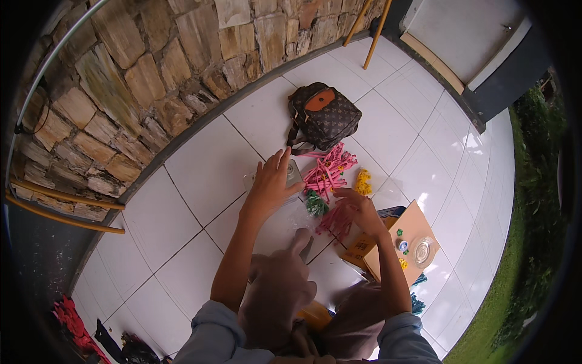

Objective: The person applies adhesive from a metal can onto the back of star-shaped decorations and then attaches the decorations onto a pink strap.

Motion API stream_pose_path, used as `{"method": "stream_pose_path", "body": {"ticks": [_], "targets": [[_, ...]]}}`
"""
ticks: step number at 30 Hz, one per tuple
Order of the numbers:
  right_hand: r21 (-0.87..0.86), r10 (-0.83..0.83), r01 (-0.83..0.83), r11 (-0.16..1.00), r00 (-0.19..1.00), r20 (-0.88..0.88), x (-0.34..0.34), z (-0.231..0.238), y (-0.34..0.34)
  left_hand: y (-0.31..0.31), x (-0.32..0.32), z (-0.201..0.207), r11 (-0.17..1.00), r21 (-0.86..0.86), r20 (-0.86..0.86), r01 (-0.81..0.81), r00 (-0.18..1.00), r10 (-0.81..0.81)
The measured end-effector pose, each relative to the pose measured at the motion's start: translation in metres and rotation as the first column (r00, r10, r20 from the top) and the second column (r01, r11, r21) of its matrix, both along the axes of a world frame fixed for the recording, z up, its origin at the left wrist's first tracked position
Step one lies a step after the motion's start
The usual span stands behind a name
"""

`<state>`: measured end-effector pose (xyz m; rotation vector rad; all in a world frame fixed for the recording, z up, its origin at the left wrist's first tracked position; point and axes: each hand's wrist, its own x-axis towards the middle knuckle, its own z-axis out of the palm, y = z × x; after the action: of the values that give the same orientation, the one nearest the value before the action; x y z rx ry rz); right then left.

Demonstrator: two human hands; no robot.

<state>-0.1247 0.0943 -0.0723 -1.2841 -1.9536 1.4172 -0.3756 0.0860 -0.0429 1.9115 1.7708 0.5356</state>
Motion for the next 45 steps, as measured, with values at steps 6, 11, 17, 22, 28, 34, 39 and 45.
{"method": "stream_pose_path", "body": {"ticks": [6, 11, 17, 22, 28, 34, 39, 45], "targets": [[0.278, -0.642, 0.608, 0.744, 0.765, 0.046, 0.153, 0.038, -0.052, 0.007, 0.177, 0.065, 0.824, 0.184, 0.291, 0.536, 0.771, -0.566], [0.399, -0.72, 0.62, 0.676, 0.672, 0.176, 0.224, -0.014, -0.103, -0.013, 0.271, -0.012, 0.806, 0.082, 0.23, 0.586, 0.776, -0.587], [0.449, -0.507, 0.34, 0.827, 0.795, 0.332, 0.219, -0.068, -0.125, -0.02, 0.325, -0.079, 0.722, -0.12, 0.128, 0.681, 0.732, -0.669], [0.484, -0.574, 0.381, 0.788, 0.739, 0.352, 0.2, -0.082, -0.113, -0.015, 0.344, -0.101, 0.755, -0.048, 0.177, 0.654, 0.749, -0.638], [0.531, -0.671, 0.504, 0.681, 0.72, 0.177, 0.192, -0.078, -0.094, -0.009, 0.343, -0.109, 0.789, -0.018, 0.093, 0.614, 0.787, -0.61], [0.392, -0.672, 0.723, 0.569, 0.683, -0.287, 0.162, -0.017, -0.059, 0.021, 0.299, -0.044, 0.904, 0.108, 0.472, 0.415, 0.779, -0.413], [0.416, -0.544, 0.679, 0.605, 0.734, -0.406, 0.061, 0.001, -0.016, 0.041, 0.192, -0.024, 0.973, 0.158, 0.582, 0.167, 0.781, -0.229], [0.443, -0.295, 0.481, 0.756, 0.856, -0.425, -0.065, -0.032, 0.023, 0.044, 0.047, -0.038, 0.997, 0.05, 0.515, -0.055, 0.857, 0.021]]}}
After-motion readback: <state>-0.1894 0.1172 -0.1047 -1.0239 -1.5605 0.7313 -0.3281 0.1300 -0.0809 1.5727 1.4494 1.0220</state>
